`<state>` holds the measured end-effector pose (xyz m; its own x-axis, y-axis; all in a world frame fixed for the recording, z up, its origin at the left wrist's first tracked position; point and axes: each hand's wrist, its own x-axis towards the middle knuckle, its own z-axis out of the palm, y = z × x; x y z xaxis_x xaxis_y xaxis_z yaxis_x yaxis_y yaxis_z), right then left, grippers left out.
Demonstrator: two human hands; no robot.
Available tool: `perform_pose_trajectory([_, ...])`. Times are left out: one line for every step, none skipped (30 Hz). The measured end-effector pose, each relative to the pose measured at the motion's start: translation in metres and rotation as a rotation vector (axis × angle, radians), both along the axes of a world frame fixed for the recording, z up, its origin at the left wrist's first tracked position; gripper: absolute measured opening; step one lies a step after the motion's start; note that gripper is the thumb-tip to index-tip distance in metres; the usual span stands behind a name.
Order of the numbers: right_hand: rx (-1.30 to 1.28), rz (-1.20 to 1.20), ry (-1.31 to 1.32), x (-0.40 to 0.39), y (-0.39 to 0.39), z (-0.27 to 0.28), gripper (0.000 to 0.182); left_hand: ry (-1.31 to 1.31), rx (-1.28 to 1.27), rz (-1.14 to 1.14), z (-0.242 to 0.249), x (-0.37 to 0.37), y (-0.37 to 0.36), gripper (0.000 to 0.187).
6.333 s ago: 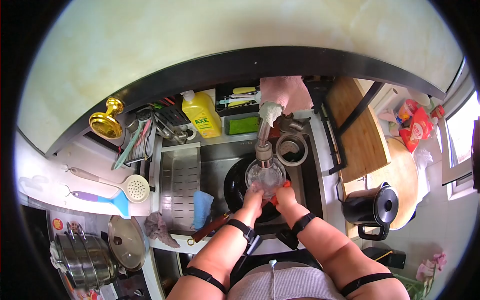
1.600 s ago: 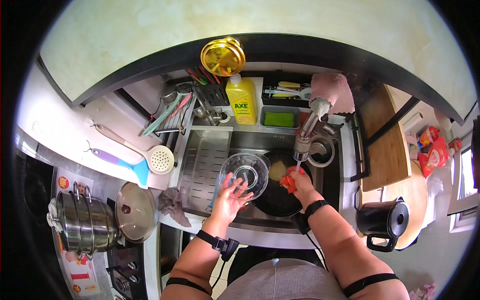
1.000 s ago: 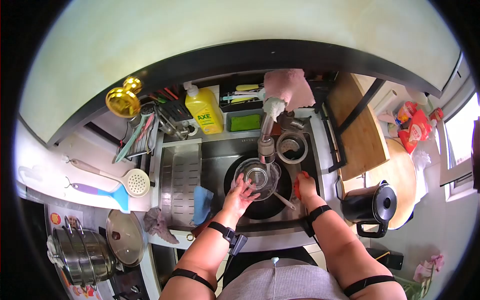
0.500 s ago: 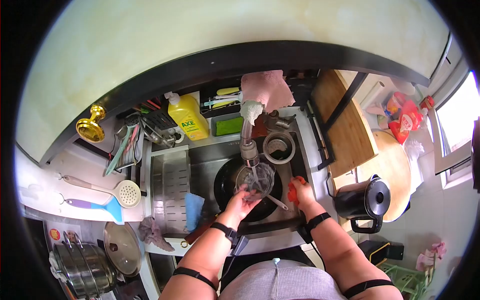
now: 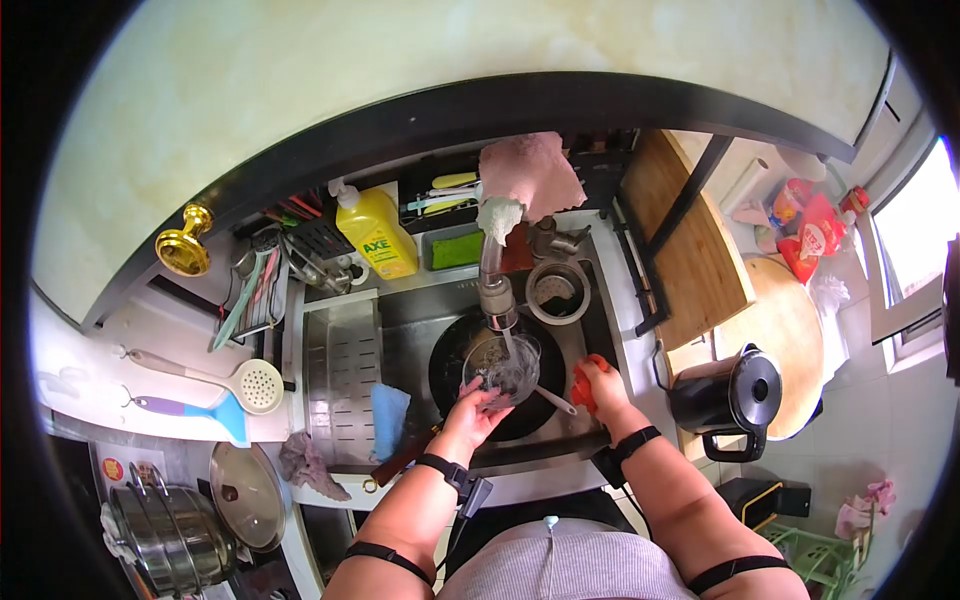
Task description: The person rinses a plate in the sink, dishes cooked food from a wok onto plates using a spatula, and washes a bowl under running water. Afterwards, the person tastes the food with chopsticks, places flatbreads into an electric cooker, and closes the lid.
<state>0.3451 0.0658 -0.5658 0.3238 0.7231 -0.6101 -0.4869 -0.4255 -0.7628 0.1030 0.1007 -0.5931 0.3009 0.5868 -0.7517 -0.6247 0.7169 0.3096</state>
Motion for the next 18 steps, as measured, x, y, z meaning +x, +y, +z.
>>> perform_pose_trajectory([0.006, -0.014, -0.004, 0.001, -0.002, 0.003, 0.022, -0.021, -0.002, 0.020, -0.004, -0.002, -0.002, 0.046])
perform_pose_trajectory([0.005, -0.022, -0.004, 0.002, -0.004, 0.005, 0.022, -0.051, -0.013, 0.052, -0.008, -0.003, -0.001, 0.046])
perform_pose_trajectory([-0.003, -0.016, 0.002, 0.002, -0.005, 0.009, 0.022, -0.051, -0.014, 0.046, -0.012, -0.002, 0.000, 0.046])
perform_pose_trajectory([-0.009, -0.006, 0.008, 0.002, -0.006, 0.011, 0.021, -0.090, 0.029, 0.045, -0.015, 0.000, 0.003, 0.045])
perform_pose_trajectory([-0.008, -0.006, 0.009, 0.003, -0.007, 0.010, 0.021, -0.128, 0.074, 0.046, -0.019, 0.001, 0.007, 0.045])
perform_pose_trajectory([-0.011, -0.002, 0.024, 0.003, -0.007, 0.008, 0.022, -0.176, 0.065, 0.013, -0.013, 0.004, 0.011, 0.044])
perform_pose_trajectory([-0.014, 0.002, 0.038, 0.004, -0.008, 0.006, 0.022, -0.176, 0.066, 0.012, -0.007, 0.008, 0.012, 0.044])
perform_pose_trajectory([-0.013, 0.000, 0.039, 0.004, -0.008, 0.004, 0.022, 0.019, 0.132, -0.061, -0.001, 0.014, 0.012, 0.042])
perform_pose_trajectory([-0.012, -0.001, 0.016, 0.004, -0.009, 0.003, 0.021, 0.216, 0.198, -0.135, 0.009, 0.021, 0.011, 0.041])
perform_pose_trajectory([-0.011, -0.004, -0.005, 0.003, -0.010, 0.003, 0.019, 0.217, 0.199, -0.139, 0.014, 0.025, 0.011, 0.041])
perform_pose_trajectory([-0.010, -0.008, -0.003, 0.003, -0.011, 0.002, 0.019, 0.462, 0.343, -0.232, 0.018, 0.028, 0.011, 0.045])
perform_pose_trajectory([0.009, -0.016, -0.003, 0.003, -0.011, 0.004, 0.019, 0.708, 0.486, -0.324, 0.020, 0.030, 0.011, 0.049])
perform_pose_trajectory([0.027, -0.023, -0.004, 0.003, -0.012, 0.005, 0.019, 0.708, 0.488, -0.326, 0.020, 0.029, 0.012, 0.049])
perform_pose_trajectory([0.028, -0.024, -0.003, 0.003, -0.013, 0.007, 0.019, 1.032, 0.813, -0.447, 0.020, 0.025, 0.012, 0.050])
perform_pose_trajectory([0.029, -0.018, 0.003, 0.004, -0.014, 0.009, 0.019, 1.351, 1.144, -0.564, 0.026, 0.024, 0.013, 0.051])
perform_pose_trajectory([0.030, -0.014, 0.008, 0.005, -0.015, 0.010, 0.018, 1.379, 1.175, -0.630, 0.031, 0.022, 0.016, 0.056])
perform_pose_trajectory([0.030, -0.015, 0.009, 0.006, -0.016, 0.008, 0.018, 1.379, 1.176, -0.631, 0.037, 0.023, 0.017, 0.056])
perform_pose_trajectory([0.023, 0.003, -0.017, 0.006, -0.017, 0.006, 0.018, 1.436, 1.298, -0.681, 0.043, 0.023, 0.019, 0.058])
